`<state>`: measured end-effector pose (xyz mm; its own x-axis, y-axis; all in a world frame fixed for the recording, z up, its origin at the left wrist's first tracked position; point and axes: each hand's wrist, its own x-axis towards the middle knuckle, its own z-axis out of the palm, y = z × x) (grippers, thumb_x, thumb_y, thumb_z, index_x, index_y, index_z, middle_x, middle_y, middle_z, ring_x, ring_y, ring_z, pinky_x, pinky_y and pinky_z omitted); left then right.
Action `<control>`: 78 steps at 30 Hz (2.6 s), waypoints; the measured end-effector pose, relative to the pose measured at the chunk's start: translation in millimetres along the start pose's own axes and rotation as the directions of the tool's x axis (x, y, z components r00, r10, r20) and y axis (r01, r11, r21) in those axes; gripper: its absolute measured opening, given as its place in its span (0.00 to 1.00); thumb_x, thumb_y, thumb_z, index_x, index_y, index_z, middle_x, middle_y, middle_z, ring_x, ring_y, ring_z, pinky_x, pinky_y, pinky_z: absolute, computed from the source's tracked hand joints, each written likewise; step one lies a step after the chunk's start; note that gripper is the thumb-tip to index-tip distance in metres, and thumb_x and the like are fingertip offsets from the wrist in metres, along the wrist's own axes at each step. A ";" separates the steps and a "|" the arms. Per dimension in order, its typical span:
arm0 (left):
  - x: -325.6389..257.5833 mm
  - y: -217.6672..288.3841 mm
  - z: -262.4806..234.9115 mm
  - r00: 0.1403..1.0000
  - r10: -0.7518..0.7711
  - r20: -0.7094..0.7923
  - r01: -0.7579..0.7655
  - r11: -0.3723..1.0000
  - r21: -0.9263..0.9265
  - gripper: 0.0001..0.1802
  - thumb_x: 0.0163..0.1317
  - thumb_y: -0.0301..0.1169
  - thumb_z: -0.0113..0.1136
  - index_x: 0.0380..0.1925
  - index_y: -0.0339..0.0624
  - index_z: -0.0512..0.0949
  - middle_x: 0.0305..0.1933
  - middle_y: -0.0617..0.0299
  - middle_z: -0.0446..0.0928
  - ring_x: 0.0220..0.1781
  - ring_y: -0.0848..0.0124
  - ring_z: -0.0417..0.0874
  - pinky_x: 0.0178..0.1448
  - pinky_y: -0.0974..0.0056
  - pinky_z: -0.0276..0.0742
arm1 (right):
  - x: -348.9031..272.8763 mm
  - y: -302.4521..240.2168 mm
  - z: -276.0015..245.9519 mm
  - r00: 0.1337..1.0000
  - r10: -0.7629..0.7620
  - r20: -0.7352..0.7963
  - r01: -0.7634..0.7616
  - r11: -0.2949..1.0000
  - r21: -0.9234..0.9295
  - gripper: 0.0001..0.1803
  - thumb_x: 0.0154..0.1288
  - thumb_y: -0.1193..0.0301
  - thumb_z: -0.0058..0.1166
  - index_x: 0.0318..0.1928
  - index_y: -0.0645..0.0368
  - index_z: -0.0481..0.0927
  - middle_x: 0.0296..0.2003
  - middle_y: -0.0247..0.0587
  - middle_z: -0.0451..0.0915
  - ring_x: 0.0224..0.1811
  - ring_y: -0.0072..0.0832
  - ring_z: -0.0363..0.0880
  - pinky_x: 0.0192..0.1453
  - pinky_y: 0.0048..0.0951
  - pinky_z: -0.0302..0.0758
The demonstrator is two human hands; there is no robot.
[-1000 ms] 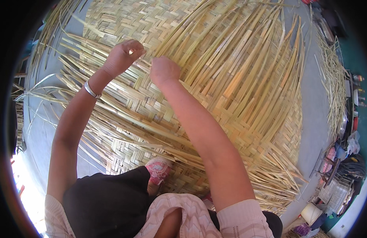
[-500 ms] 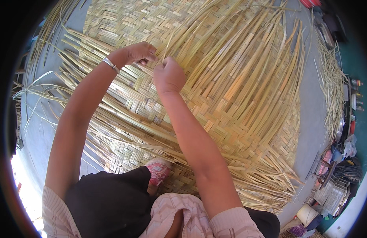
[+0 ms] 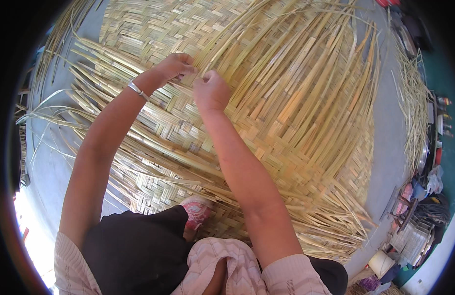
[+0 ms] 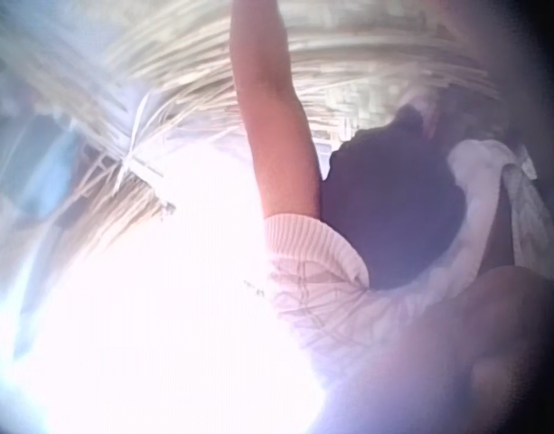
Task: The person weaves a large flat basket using dried palm leaves. They interlace the leaves by hand, repeatedly pulling and tucking strands to form a tight pattern.
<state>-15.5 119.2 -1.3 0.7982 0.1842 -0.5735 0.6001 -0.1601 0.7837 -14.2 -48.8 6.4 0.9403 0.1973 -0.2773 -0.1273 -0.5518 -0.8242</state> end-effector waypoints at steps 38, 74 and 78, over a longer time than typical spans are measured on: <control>-47.9 30.8 -29.8 0.868 0.438 0.234 -0.303 0.095 0.948 0.15 0.66 0.44 0.52 0.29 0.46 0.77 0.32 0.60 0.77 0.44 0.60 0.78 0.61 0.53 0.63 | -9.7 16.9 -4.6 0.955 -0.255 0.154 0.276 0.951 -0.135 0.12 0.59 0.74 0.50 0.43 0.53 0.81 0.44 0.44 0.77 0.44 0.44 0.78 0.49 0.40 0.75; -39.8 32.8 -35.1 0.963 0.099 0.249 -0.267 0.274 0.924 0.24 0.50 0.43 0.69 0.45 0.43 0.79 0.48 0.54 0.79 0.52 0.55 0.78 0.54 0.54 0.73 | -49.3 64.7 -60.5 0.753 -0.613 0.237 0.642 0.606 -0.470 0.13 0.50 0.79 0.55 0.39 0.61 0.79 0.47 0.44 0.76 0.52 0.41 0.72 0.58 0.36 0.71; -35.7 48.3 -42.0 0.967 0.009 0.253 -0.238 0.371 0.897 0.24 0.43 0.40 0.74 0.38 0.39 0.80 0.36 0.49 0.81 0.43 0.52 0.82 0.46 0.53 0.75 | -43.6 60.9 -58.8 0.768 -0.596 0.236 0.623 0.608 -0.493 0.09 0.50 0.79 0.55 0.36 0.61 0.78 0.42 0.43 0.76 0.49 0.40 0.72 0.55 0.36 0.73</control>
<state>-17.2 145.7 67.0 0.7906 -0.0689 -0.6085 0.0798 -0.9736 0.2140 -44.4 -138.6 -2.6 0.7234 0.6712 0.1618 0.6638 -0.6117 -0.4304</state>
